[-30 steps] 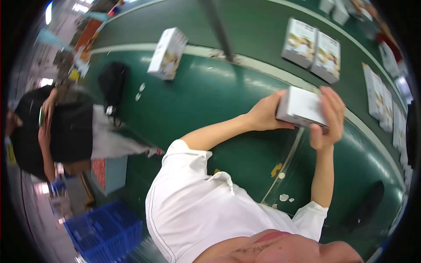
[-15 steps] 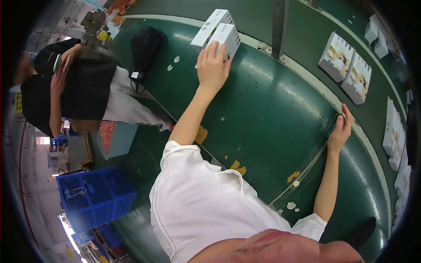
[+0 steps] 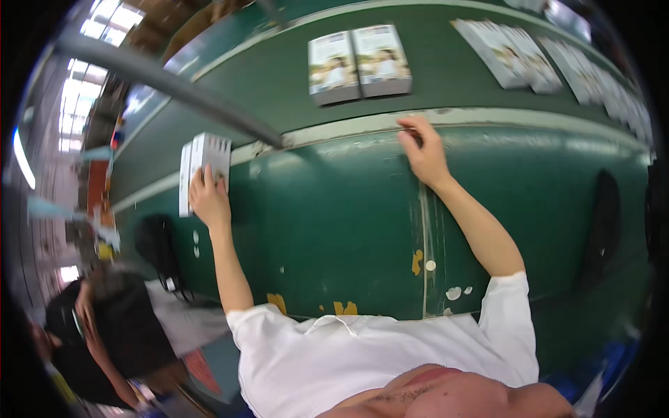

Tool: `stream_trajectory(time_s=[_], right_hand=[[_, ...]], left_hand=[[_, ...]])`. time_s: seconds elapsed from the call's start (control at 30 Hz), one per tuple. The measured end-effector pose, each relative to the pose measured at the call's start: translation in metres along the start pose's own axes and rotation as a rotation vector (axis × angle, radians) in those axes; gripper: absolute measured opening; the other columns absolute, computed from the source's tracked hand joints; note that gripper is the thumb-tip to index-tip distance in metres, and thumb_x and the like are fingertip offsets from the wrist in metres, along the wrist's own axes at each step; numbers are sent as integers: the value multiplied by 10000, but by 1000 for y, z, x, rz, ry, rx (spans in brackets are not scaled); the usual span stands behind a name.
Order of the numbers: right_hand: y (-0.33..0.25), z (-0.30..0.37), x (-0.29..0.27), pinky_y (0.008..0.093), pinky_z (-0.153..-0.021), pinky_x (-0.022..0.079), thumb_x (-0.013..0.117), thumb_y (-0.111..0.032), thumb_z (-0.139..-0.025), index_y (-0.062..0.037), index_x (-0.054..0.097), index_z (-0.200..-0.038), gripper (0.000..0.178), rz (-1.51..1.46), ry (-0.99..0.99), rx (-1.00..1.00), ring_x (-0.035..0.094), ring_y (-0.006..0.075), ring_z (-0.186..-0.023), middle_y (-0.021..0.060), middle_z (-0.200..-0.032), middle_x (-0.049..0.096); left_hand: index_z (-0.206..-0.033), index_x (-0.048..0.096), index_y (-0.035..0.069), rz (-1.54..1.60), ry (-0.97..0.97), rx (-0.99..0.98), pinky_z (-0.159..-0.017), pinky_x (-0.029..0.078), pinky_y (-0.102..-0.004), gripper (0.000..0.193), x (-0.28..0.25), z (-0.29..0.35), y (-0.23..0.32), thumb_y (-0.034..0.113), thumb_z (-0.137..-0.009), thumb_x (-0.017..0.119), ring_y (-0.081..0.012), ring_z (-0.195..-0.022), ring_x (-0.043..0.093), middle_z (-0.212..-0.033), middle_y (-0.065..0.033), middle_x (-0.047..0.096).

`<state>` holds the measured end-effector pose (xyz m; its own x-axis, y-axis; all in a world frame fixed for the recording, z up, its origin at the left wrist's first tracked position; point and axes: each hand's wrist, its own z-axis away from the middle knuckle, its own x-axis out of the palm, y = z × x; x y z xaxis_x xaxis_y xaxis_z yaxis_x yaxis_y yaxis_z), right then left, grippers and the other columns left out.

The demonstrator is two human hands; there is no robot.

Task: Packaging small products into retail boxes on a factory assembly line.

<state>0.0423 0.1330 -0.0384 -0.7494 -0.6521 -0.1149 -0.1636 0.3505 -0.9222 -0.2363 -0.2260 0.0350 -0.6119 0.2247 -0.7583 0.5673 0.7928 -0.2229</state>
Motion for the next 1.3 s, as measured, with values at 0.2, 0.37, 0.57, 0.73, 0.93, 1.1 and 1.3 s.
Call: stream_trajectory(time_s=[0.2, 0.37, 0.57, 0.73, 0.93, 1.1, 1.3], right_hand=[[-6, -1, -8, 282, -837, 477, 641, -77, -895, 7, 641, -1105, 227, 40, 16, -11, 594, 170, -911, 84, -1032, 620], [-5, 0, -10, 283, -848, 473, 631, -71, -890, 7, 643, -1101, 225, -45, 37, 25, 593, 175, -917, 84, -1012, 627], [-4, 0, -9, 335, -853, 508, 630, -146, -890, 16, 652, -1060, 236, -66, 42, 58, 631, 243, -933, 117, -995, 633], [-5, -3, -9, 299, -825, 496, 625, -103, -898, 15, 648, -1070, 210, -73, 45, 26, 613, 185, -888, 96, -991, 633], [-2, 0, -15, 307, -836, 501, 618, -108, -905, 10, 650, -1070, 206, -112, 70, 34, 625, 194, -906, 96, -993, 636], [-9, 0, -12, 316, -853, 498, 631, -130, -908, -2, 652, -1096, 228, -128, 27, 43, 623, 188, -936, 93, -1039, 648], [-63, -18, -25, 361, -1093, 348, 402, -482, -1023, 23, 391, -1449, 660, -407, 30, -90, 437, 240, -1330, 156, -1419, 482]], left_hand=[[-1077, 690, 61, 584, 270, 388, -813, 519, -391, 308, -32, -32, 159, 143, -793, 778, -300, -910, 662, -1031, -107, 685], [-1264, 579, 46, 768, 74, 175, -923, 477, -443, 540, 8, -125, 246, 315, -826, 744, -357, -1127, 566, -1249, -167, 584], [-1517, 342, 104, 489, -550, -195, -1107, 324, -562, 1051, 103, -167, 263, 826, -773, 514, -446, -1420, 301, -1586, -236, 223], [-1509, 354, 111, 533, -543, -367, -1089, 359, -532, 1165, 108, -175, 244, 816, -634, 666, -423, -1372, 393, -1511, -257, 344], [-1420, 447, 111, 661, -202, -471, -1035, 430, -483, 983, 72, -154, 247, 577, -637, 815, -387, -1234, 538, -1382, -184, 494], [-1387, 393, -41, 976, 246, -288, -1065, 384, -447, 907, -3, -138, 245, 352, -721, 866, -363, -1230, 490, -1337, -224, 464], [-1484, 229, 12, 1488, -24, -62, -1100, 318, -440, 1076, -83, -56, 289, 420, -725, 873, -295, -1333, 380, -1433, -154, 366]])
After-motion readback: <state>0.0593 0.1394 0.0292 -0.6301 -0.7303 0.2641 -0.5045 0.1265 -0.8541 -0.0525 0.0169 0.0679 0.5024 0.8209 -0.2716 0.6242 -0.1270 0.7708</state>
